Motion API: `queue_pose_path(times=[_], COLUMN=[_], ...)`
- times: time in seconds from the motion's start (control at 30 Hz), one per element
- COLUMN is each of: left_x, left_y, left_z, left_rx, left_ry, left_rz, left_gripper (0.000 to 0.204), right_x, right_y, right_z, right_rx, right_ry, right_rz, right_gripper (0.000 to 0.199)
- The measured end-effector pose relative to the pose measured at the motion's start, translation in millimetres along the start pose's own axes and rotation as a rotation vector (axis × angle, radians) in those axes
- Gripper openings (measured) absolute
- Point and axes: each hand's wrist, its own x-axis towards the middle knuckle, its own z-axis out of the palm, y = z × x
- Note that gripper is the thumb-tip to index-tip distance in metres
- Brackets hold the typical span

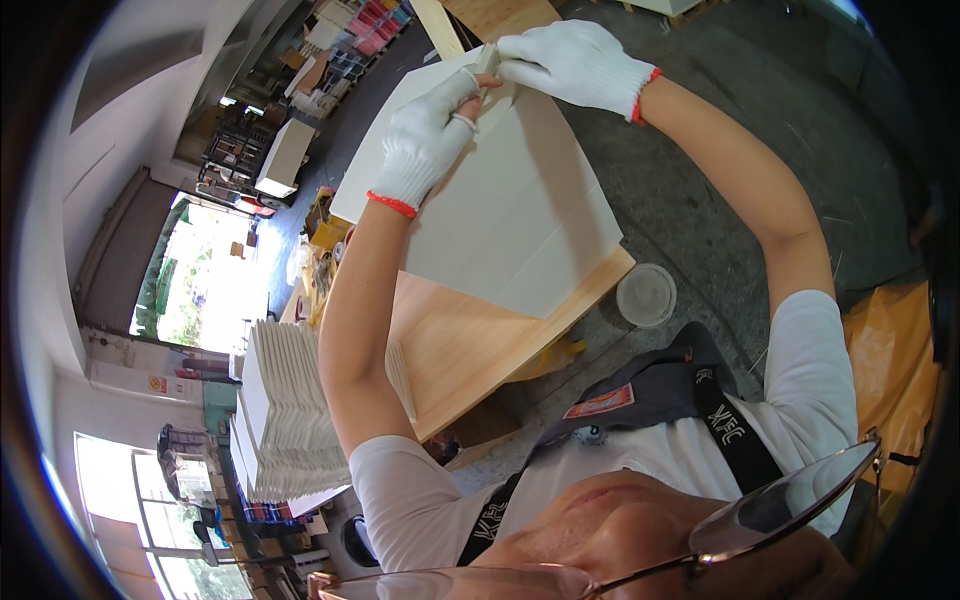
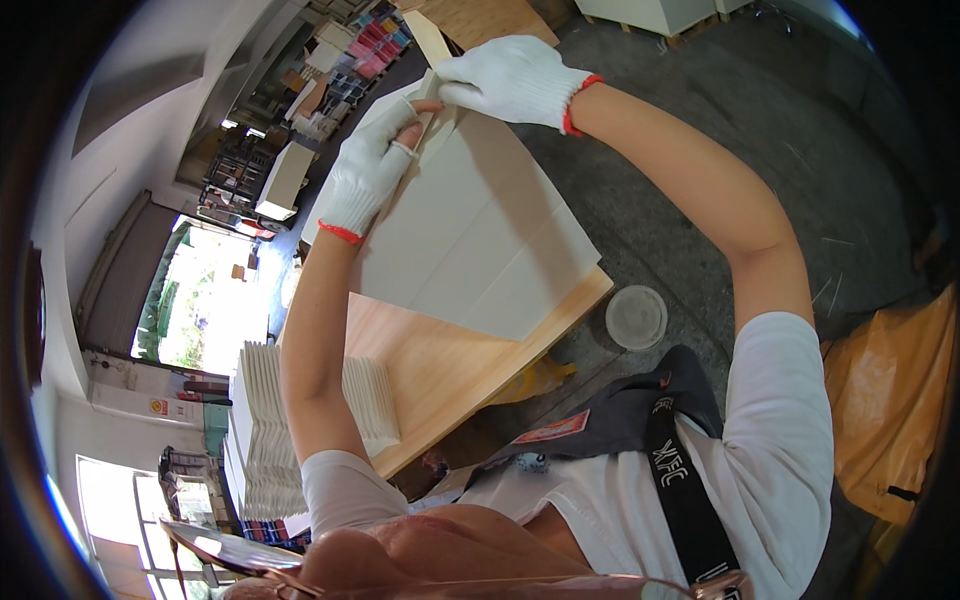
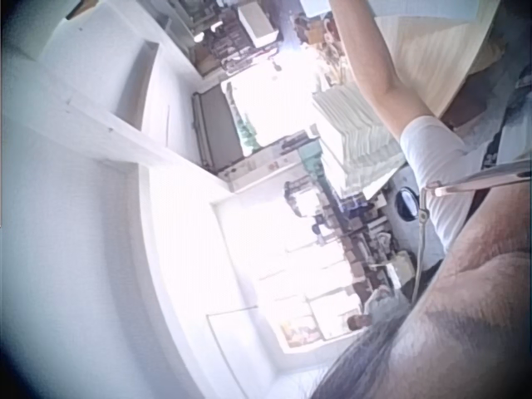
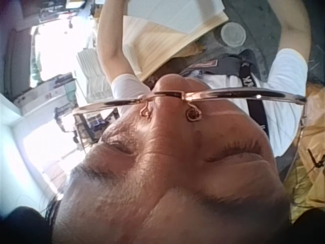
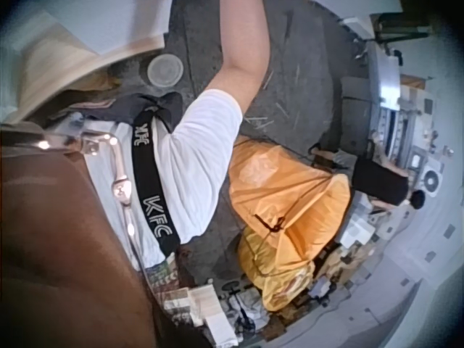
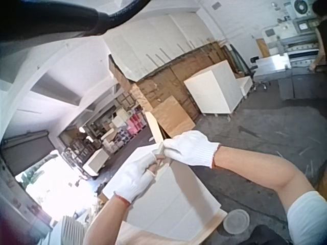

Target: The person takes flat cardboard pieces from a stack, folds them into a box shape, and secures the seams.

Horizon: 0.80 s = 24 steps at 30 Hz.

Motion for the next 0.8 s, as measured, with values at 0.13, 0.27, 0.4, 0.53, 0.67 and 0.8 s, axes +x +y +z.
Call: queue_pose_path(times=[0.13,0.27,0.4,0.53,0.67,0.8], left_x=[1,1,0,-1,-1,-2], left_y=[-6,3,7,11,5,13], left_z=[5,-1,-4,-5,-3,-6], left_rx=[0.095,0.016,-0.002,-0.01,-0.038,-0.048], left_ry=[0.053,-0.043,-0.066,-0.066,-0.022,-0.101], left_rz=[0.073,-0.064,-0.079,-0.088,-0.038,-0.084], left_gripper=[0.034,0.038,0.038,0.037,0.035,0.034], right_x=[-2,-2,-4,-5,-2,-6], right_y=[2,0,-1,-1,6,5], right_z=[18,16,17,21,24,25], right_rx=[0.39,0.439,0.443,0.464,0.486,0.563], right_ry=[-0.018,-0.057,-0.018,0.02,0.004,0.067], right_rz=[0.259,0.381,0.377,0.367,0.353,0.383], right_gripper=[0.032,0.038,0.039,0.039,0.042,0.048])
